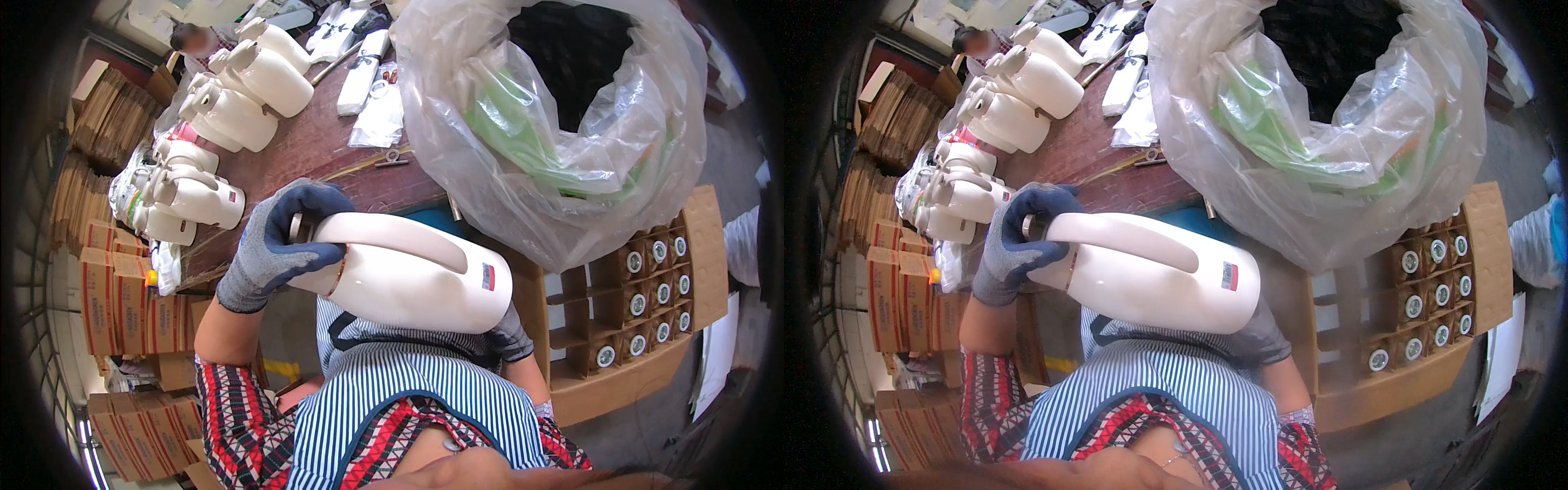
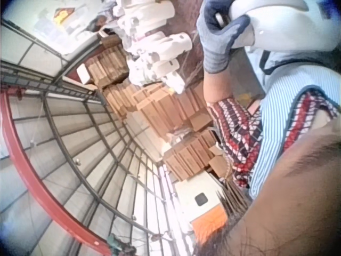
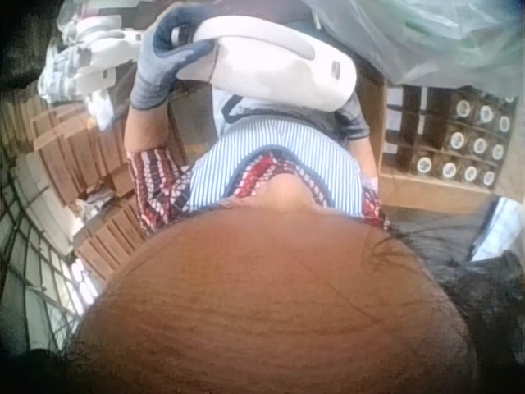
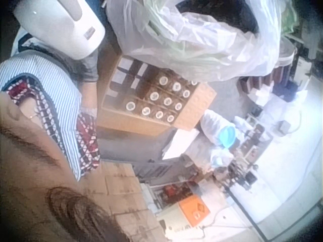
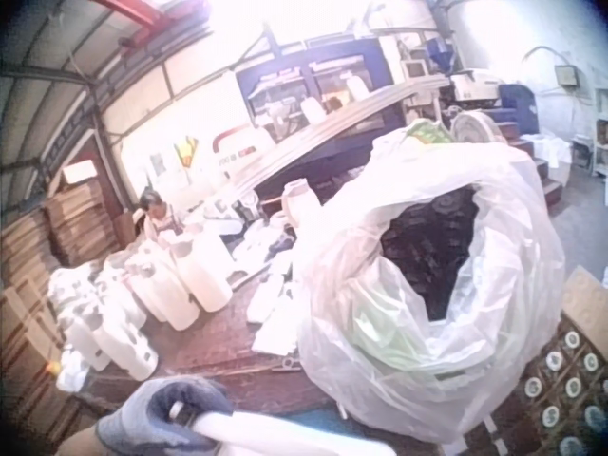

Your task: The person repeatedly assembles white thermos flasks by inserting the inner stainless steel bottle into the outer shell, then securing the black lid and cap. Completed units are placed on the table alongside other finished thermoses.

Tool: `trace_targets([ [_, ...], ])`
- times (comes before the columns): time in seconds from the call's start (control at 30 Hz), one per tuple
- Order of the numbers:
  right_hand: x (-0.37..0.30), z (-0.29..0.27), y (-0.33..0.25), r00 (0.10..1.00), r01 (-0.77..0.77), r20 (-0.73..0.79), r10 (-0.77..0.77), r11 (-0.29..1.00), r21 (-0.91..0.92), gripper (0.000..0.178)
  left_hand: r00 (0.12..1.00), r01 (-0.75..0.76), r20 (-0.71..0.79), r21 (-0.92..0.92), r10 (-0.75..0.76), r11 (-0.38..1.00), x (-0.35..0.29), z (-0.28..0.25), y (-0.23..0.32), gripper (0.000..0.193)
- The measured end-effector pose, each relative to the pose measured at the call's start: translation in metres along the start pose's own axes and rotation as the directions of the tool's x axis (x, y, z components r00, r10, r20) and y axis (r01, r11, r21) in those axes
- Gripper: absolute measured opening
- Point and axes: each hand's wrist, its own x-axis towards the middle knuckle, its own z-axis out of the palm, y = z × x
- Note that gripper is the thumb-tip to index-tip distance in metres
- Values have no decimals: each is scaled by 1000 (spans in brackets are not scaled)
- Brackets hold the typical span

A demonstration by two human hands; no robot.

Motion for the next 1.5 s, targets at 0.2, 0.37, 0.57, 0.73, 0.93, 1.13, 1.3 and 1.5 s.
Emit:
trace_targets([
  [0.2, -10, 17, -18, 967, 165, -98, -235, 872, -460, 74, 987, 112, -104, -108, -123, 988, -7, -8, -18, 50],
  [0.37, -2, 10, -10, 994, -41, -112, 14, 969, -243, 71, 994, 11, -109, -176, -31, 984, -16, -19, -43, 48],
  [0.57, 16, 20, -12, 993, -114, -36, 109, 970, -216, 69, 979, -201, 9, -68, 202, 977, -19, -35, -59, 45],
  [0.73, 12, 10, -18, 996, 93, 33, -87, 919, -383, 75, 954, -286, -159, -220, 254, 933, -26, -51, -94, 43],
  [0.93, 4, 82, -113, 966, 252, 210, -149, 382, -889, 82, 930, 27, -134, -904, -342, 427, -82, -38, -242, 50],
  [1.13, -6, 115, -158, 928, 371, 372, 4, -63, -926, 76, 909, 229, 137, -953, -394, 199, -69, 59, -275, 69],
  [1.3, 14, 141, -187, 839, 514, 540, -65, -229, -827, 84, 946, 272, 177, -888, -271, 371, -62, 82, -226, 62],
  [1.5, 15, 170, -190, 799, 601, 588, 129, -208, -772, 81, 954, 216, 176, -965, -244, 148, -66, 93, -286, 59],
])
